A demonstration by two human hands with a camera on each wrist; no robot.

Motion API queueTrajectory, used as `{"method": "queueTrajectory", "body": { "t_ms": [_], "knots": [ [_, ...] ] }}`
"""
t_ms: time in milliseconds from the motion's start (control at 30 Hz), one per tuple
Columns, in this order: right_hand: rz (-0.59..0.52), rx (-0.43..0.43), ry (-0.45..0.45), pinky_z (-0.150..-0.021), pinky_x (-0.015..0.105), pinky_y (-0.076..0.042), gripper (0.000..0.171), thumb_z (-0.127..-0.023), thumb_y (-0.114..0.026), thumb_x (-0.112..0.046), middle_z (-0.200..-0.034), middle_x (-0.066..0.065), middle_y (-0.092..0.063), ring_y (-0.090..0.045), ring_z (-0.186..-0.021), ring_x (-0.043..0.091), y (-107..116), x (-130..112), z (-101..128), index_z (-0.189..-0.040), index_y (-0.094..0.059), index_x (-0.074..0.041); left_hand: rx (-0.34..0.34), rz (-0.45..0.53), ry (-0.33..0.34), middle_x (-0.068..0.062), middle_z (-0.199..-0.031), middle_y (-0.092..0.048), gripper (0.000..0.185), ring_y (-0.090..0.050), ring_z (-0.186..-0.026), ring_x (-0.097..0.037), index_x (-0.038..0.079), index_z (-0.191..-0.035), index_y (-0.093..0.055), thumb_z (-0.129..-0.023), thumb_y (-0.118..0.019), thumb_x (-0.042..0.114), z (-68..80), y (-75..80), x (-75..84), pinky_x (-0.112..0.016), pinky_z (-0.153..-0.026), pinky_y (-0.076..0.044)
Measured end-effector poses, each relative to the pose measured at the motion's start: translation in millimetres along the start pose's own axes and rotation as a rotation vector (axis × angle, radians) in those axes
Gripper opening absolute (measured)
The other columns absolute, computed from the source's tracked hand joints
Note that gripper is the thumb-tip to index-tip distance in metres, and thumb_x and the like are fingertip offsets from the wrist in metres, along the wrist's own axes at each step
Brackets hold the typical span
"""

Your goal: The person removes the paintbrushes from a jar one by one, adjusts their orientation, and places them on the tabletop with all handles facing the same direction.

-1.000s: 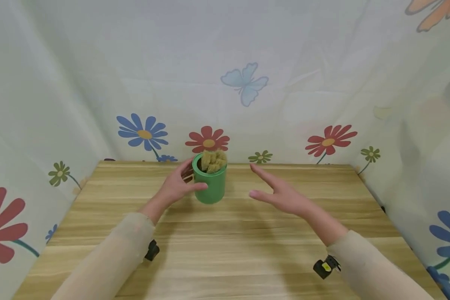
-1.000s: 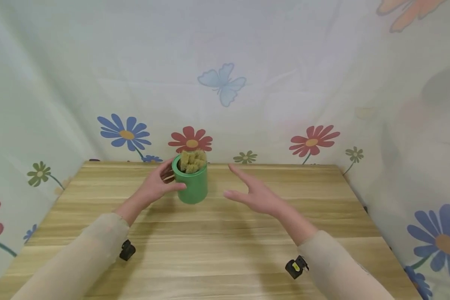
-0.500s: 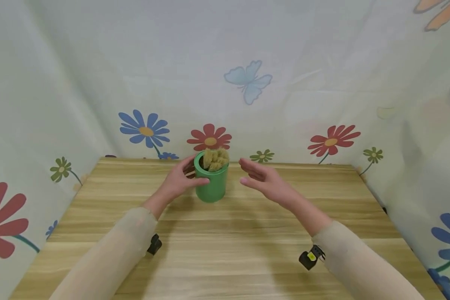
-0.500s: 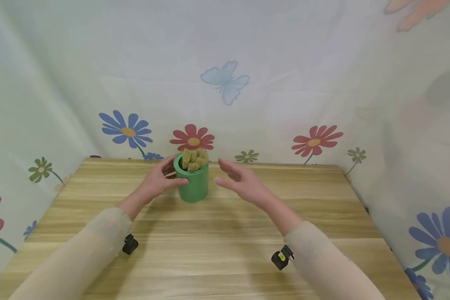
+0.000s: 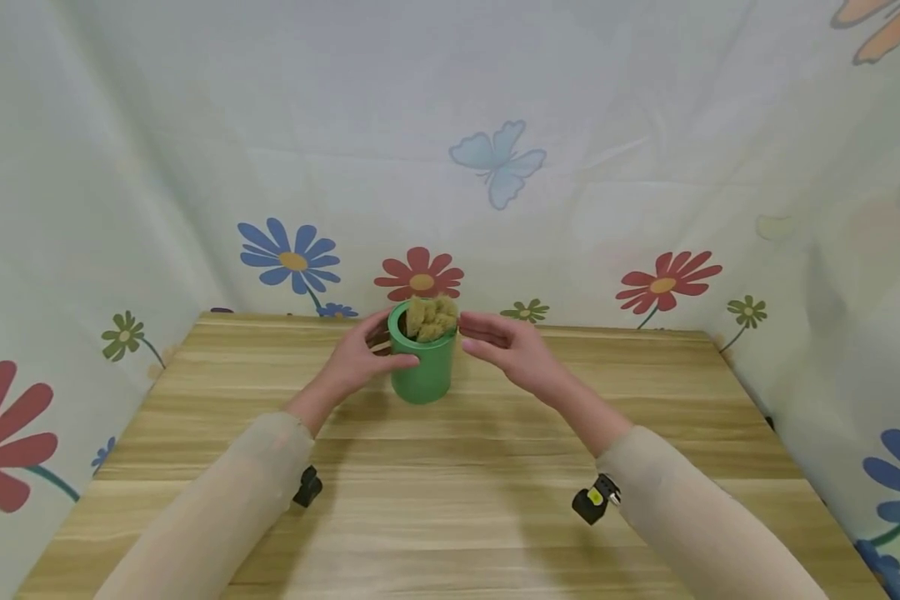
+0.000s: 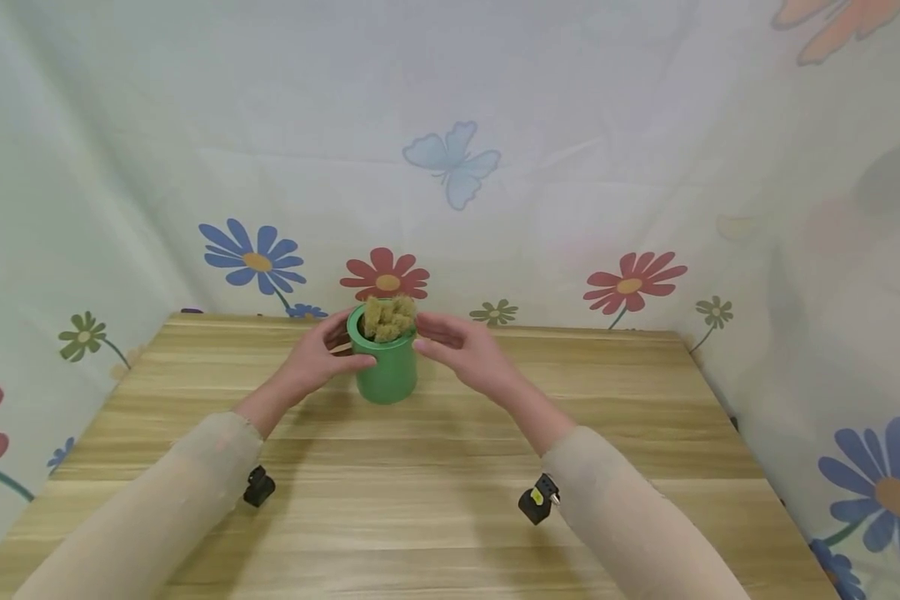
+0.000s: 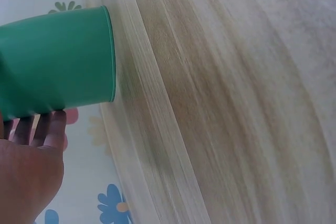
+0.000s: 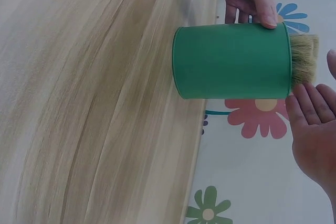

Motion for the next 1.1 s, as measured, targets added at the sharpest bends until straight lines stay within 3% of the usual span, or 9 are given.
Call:
{"method": "queueTrajectory", "body": {
  "t_ms": [767, 1100],
  "knots": [
    [0.022, 0.007, 0.048, -0.113, 0.037, -0.053, 0.049, -0.106, -0.070, -0.016, -0.155, 0.011, -0.059, -0.060, -0.141, 0.026, -5, -6, -31, -0.153, -0.059, -0.007, -0.005, -0.029, 0.021, -0.004, -0.163, -0.050, 0.091, -0.050, -0.147, -0.034, 0.026, -0.164, -0.044, -0.088, -0.092, 0.031, 2.4, -1.2, 4.3, -0.053, -0.117, -0.049],
    [0.106, -0.038, 0.121, -0.111, 0.036, -0.055, 0.047, -0.106, -0.068, -0.009, -0.153, 0.013, -0.060, -0.061, -0.139, 0.028, -9, -14, -43, -0.152, -0.059, -0.005, -0.016, -0.021, 0.013, -0.005, -0.165, -0.047, 0.090, -0.049, -0.148, -0.036, 0.025, -0.165, -0.042, -0.089, -0.091, 0.028, 0.2, 0.1, 3.6, -0.054, -0.117, -0.049]
  ]
}}
Point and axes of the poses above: each hand's wrist, its own z-axis away from the middle knuckle, its own y-axis out of the back of the hand, x = y × z, the point moved 1 cm from there along -z, towards the middle knuckle
